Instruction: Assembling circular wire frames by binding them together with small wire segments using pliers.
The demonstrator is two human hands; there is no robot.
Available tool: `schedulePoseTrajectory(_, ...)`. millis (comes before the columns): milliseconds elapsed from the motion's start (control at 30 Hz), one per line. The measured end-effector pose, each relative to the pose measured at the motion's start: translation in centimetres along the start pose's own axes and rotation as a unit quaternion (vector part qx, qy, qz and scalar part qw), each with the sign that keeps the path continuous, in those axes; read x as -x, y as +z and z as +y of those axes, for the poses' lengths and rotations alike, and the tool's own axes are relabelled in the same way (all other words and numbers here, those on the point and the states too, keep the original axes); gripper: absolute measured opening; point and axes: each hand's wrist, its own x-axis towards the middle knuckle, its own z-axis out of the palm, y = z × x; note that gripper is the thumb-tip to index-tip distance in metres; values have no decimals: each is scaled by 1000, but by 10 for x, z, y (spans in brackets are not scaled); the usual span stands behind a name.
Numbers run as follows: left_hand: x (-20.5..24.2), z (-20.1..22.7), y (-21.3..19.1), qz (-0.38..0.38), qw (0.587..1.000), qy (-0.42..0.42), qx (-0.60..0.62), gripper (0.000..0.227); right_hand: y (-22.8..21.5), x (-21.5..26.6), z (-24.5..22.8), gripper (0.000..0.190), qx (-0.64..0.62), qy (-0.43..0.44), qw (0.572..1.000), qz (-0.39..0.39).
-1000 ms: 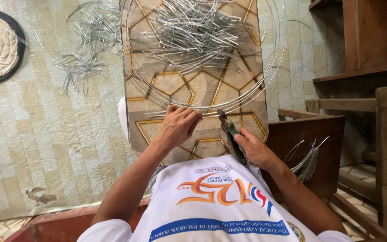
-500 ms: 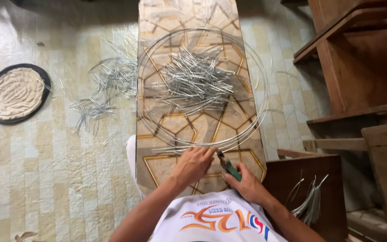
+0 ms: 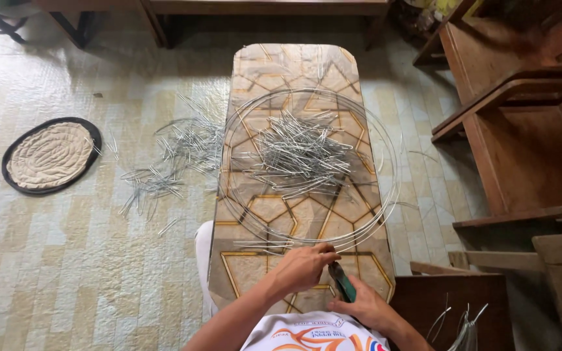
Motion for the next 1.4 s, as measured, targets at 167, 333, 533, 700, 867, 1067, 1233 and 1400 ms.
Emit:
schedulePoseTrajectory(167,-3,-7,11,13,1000,11,-8,57,-4,0,-3,70,-16,-14,1000,-9)
schedulePoseTrajectory(333,-5,-9,15,-9,1000,4,-6,57,8,-25,34,58,-20,-41,999,7)
schedulePoseTrajectory(533,-6,-21,35,-4,999,22,23,45,14,-23,21,41,17,-14,1000,7)
schedulePoseTrajectory(700,-4,-17,28,-2,1000,11,24,47,21,-46,46,38,73,-1,996,44)
schedulePoseTrajectory(867,-1,-14,22,-12,999,-3,41,47,20,-42,39,42,69,-16,997,35)
schedulePoseTrajectory(1067,-1,-25,37,24,999,10,35,43,23,-46,49,31,60,-33,997,47)
schedulePoseTrajectory(1233,-3,-27,42,40,998,19,43,35,23,-53,60,31,72,-53,995,39)
schedulePoseTrajectory(1400,-5,-33,51,61,996,32,47,33,26,-70,83,38,115,-57,990,64)
